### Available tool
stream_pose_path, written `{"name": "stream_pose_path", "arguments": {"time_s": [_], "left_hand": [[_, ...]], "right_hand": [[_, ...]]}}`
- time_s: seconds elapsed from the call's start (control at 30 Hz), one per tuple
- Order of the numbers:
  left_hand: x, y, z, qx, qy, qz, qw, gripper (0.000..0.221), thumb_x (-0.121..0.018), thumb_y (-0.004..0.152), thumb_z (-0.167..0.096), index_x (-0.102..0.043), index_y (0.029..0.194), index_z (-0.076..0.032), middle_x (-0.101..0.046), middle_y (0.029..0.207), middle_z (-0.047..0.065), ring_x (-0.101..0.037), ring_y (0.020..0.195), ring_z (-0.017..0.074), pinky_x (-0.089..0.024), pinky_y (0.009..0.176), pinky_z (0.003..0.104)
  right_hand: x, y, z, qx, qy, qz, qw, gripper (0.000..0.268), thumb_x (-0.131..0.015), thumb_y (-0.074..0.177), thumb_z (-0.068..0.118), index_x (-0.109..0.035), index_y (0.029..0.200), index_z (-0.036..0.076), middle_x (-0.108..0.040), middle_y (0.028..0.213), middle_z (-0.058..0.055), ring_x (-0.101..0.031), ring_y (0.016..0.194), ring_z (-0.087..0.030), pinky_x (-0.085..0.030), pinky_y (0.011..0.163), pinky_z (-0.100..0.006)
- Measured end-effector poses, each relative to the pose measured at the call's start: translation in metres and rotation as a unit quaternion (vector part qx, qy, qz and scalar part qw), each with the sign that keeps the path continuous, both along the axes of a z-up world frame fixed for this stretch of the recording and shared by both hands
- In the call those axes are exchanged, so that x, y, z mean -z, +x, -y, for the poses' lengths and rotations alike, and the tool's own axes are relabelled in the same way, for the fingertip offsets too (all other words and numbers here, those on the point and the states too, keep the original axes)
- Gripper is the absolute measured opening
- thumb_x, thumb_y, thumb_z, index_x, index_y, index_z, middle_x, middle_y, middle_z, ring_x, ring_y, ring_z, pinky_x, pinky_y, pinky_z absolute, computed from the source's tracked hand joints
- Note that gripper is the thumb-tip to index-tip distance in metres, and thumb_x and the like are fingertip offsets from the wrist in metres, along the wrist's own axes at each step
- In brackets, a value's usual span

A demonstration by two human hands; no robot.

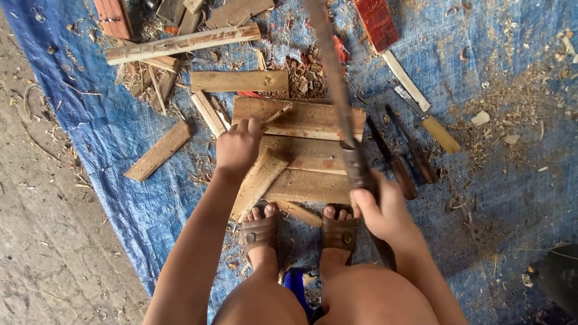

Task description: A person uses a large knife to shave and shape a wooden block while working on a tarp-covered floor.

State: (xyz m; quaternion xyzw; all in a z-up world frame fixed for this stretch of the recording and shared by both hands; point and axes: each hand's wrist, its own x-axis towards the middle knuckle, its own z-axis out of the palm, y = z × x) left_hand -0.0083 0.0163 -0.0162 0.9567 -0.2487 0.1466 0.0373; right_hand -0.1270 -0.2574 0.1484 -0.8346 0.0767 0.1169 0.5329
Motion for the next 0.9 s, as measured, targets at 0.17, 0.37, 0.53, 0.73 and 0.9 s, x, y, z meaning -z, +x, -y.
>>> {"name": "stream_pose_path", "arguments": {"time_s": [0.17, 0.37, 0.53, 0.73, 0.9], "left_hand": [[0.013, 0.005, -0.002, -0.001, 0.026, 0.037, 0.999, 0.019, -0.056, 0.1, -0.034, -0.054, 0.091, -0.017, -0.06, 0.073, -0.001, -0.069, 0.06, 0.0205, -0.057, 0.049, 0.036], [0.019, 0.006, -0.003, -0.002, 0.052, 0.055, 0.997, 0.008, -0.055, 0.091, -0.025, -0.055, 0.09, -0.017, -0.059, 0.071, -0.001, -0.067, 0.056, 0.0214, -0.055, 0.044, 0.037], [0.025, 0.001, -0.002, 0.006, 0.031, 0.028, 0.999, 0.009, -0.053, 0.092, -0.025, -0.055, 0.09, -0.016, -0.06, 0.071, 0.0, -0.067, 0.057, 0.0221, -0.055, 0.044, 0.038], [0.025, 0.0, -0.005, 0.024, 0.006, 0.055, 0.998, 0.015, -0.058, 0.093, -0.029, -0.054, 0.088, -0.015, -0.059, 0.069, 0.001, -0.067, 0.057, 0.0227, -0.056, 0.045, 0.036], [0.0, 0.004, -0.002, 0.018, 0.009, 0.072, 0.997, 0.016, -0.053, 0.097, -0.028, -0.055, 0.093, -0.012, -0.058, 0.064, 0.001, -0.066, 0.053, 0.021, -0.057, 0.047, 0.035]], "right_hand": [[0.02, 0.007, -0.017, -0.014, -0.043, -0.178, 0.983, 0.028, -0.053, 0.096, 0.028, -0.058, 0.088, 0.001, -0.065, 0.052, -0.011, -0.065, 0.045, -0.023, -0.054, 0.05, -0.033], [0.016, 0.024, -0.033, -0.06, -0.104, -0.359, 0.925, 0.058, -0.042, 0.104, 0.048, -0.059, 0.108, -0.008, -0.07, 0.06, -0.014, -0.073, 0.056, -0.025, -0.06, 0.058, -0.037], [0.03, 0.014, -0.026, -0.065, -0.088, -0.351, 0.93, 0.054, -0.043, 0.106, 0.044, -0.061, 0.098, -0.007, -0.07, 0.057, -0.014, -0.075, 0.058, -0.025, -0.06, 0.059, -0.036], [0.053, -0.003, -0.017, -0.039, -0.038, -0.222, 0.974, 0.055, -0.05, 0.105, 0.036, -0.063, 0.06, 0.007, -0.065, 0.042, -0.009, -0.067, 0.041, -0.021, -0.056, 0.048, -0.031], [0.018, 0.016, -0.01, -0.057, 0.016, 0.076, 0.995, 0.029, -0.055, 0.097, 0.027, -0.063, 0.074, 0.01, -0.065, 0.045, -0.003, -0.063, 0.039, -0.017, -0.049, 0.039, -0.027]]}}
